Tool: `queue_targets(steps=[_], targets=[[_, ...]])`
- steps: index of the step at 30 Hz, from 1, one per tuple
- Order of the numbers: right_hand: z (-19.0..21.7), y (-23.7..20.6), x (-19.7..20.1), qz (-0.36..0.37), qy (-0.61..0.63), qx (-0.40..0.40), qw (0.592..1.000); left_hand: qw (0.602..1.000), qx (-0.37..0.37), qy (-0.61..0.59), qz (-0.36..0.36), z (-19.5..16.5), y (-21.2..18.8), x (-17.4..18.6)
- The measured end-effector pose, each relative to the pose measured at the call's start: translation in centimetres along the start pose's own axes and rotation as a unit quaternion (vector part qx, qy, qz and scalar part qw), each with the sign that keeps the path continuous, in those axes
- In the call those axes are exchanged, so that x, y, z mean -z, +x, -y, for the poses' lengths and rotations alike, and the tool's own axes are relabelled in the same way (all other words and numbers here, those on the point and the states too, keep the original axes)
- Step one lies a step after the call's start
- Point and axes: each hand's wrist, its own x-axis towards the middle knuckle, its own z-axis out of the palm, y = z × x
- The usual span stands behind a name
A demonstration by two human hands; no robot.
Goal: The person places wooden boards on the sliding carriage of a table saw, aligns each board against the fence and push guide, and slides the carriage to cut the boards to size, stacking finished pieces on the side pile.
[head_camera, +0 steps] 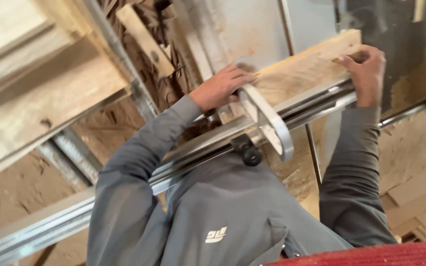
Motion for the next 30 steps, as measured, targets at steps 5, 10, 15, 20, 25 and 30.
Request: queue_targets(steps=[5,10,15,20,25,30], targets=[[1.3,-0.3,-0.1,0.045,0.060,-0.036,0.997,0.999,-0.020,0.024,-0.031,1.0,-0.5,-1.0],[0.7,0.2,0.0,0.037,0.026,-0.054,0.997,0.998,-0.020,0.026,-0.053,0.7,-0.8,-1.2],[-1.0,0.9,0.5,0.034,-0.006,-0.057,0.998,0.999,-0.026,0.019,-0.035,0.8,-0.1,-1.1],[-3.6,1.0,0.6,0.040,0.002,-0.038,0.999,0.971,0.125,-0.051,0.196,2.8,2.3,0.9],[-2.8,-2.5,-1.4,-0.130,-0.219,0.090,0.963,0.985,0.087,-0.046,0.140,3.5,10.0,0.7],[3.3,-12.6,-6.8,-0.108,-0.164,0.242,0.950,0.991,0.012,0.026,0.131,2.3,15.7,-3.7]])
